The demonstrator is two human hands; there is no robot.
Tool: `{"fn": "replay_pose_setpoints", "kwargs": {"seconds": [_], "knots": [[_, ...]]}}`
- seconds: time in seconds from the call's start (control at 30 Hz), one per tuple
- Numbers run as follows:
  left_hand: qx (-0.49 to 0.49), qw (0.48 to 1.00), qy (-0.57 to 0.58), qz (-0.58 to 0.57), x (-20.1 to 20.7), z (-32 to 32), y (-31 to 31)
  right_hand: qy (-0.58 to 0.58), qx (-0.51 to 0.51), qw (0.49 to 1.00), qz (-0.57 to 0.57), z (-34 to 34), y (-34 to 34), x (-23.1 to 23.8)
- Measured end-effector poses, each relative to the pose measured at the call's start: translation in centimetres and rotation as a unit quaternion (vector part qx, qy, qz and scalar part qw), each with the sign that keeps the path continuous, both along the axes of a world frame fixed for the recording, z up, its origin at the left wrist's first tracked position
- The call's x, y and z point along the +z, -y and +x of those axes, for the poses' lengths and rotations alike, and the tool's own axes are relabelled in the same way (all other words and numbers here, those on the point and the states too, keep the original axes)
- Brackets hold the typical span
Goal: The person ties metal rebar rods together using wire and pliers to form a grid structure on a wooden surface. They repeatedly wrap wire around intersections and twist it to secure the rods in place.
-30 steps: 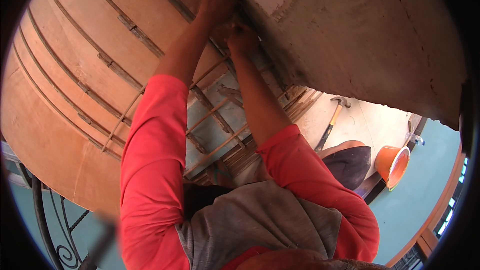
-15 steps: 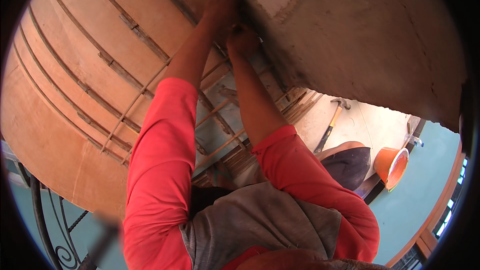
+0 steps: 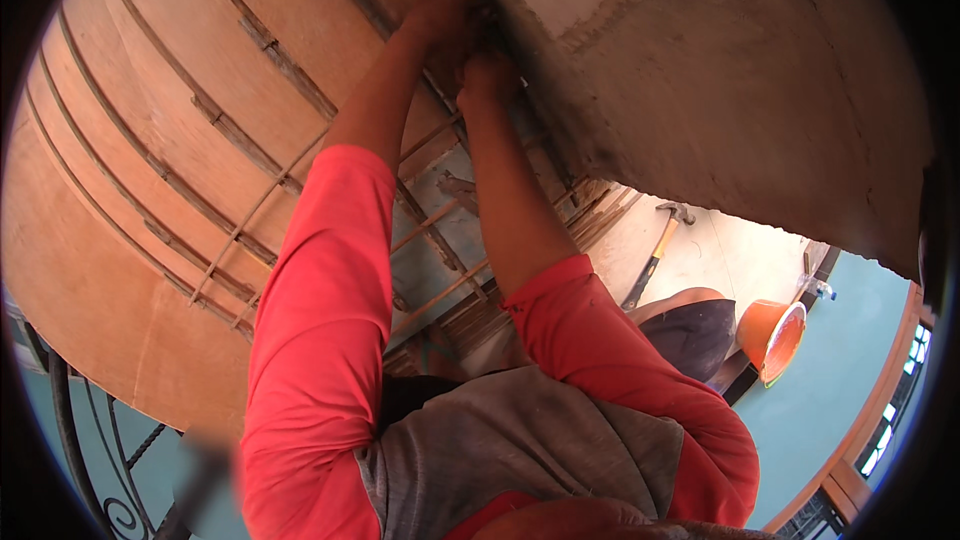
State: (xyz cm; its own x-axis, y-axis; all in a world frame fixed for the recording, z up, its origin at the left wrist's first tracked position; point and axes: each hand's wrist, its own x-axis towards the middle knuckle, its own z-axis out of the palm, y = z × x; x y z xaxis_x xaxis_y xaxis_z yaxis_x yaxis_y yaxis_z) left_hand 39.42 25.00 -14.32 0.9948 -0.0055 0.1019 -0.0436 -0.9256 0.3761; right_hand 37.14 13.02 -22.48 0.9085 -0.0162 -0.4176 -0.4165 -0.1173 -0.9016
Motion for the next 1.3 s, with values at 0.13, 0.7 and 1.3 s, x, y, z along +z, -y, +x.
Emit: {"fn": "replay_pose_setpoints", "kwargs": {"seconds": [0.13,0.7,1.3], "knots": [[0.01,1.0,0.001,-0.005,0.9,-1.5,-0.6,-0.168,-0.132,0.917,0.336,-1.5,-0.9,5.0],[-0.118,0.99,0.063,-0.051,-0.6,-0.6,-2.1,-0.263,-0.084,0.759,0.59,1.2,-0.5,-0.2],[-0.258,0.933,-0.145,0.203,4.6,3.2,-2.6,-0.245,-0.186,0.81,0.5,-0.1,-0.4,2.3]]}}
